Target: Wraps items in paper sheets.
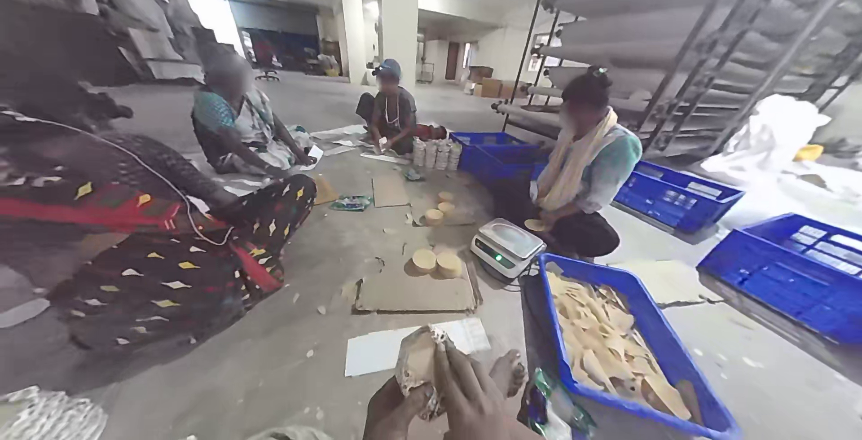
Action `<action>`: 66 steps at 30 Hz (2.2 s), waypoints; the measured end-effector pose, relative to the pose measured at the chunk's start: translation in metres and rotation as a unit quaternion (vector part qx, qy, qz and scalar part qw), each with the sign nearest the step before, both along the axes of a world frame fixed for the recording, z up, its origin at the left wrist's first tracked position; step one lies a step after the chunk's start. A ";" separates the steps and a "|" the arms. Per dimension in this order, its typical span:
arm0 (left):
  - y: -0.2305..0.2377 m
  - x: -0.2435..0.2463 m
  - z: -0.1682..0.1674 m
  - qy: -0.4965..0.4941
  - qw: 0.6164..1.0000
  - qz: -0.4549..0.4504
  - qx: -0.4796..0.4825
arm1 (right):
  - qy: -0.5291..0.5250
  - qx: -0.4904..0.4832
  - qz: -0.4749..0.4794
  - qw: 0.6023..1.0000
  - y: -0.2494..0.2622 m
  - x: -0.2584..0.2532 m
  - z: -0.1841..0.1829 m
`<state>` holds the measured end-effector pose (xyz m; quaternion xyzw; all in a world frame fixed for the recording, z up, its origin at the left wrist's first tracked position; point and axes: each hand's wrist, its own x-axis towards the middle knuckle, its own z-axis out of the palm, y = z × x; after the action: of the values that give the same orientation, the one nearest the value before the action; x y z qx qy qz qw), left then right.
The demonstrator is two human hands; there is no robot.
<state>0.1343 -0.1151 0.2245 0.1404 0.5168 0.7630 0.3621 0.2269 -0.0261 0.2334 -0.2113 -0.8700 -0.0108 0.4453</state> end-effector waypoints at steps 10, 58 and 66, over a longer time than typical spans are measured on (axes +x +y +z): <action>-0.010 -0.024 0.009 0.010 0.991 -0.134 0.002 | 0.012 0.068 0.034 0.997 0.012 0.010 0.017; 0.067 -0.071 -0.194 0.658 0.644 -0.180 -0.347 | -0.198 -0.323 0.010 0.925 0.006 0.052 -0.147; 0.064 -0.060 -0.178 0.561 0.574 -0.388 -0.453 | -0.450 -0.238 0.019 0.860 0.043 -0.012 -0.166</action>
<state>0.0741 -0.0514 0.0463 0.5451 0.7911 -0.0155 0.2770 0.2145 0.0168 0.0674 -0.2658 -0.9558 0.1110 -0.0588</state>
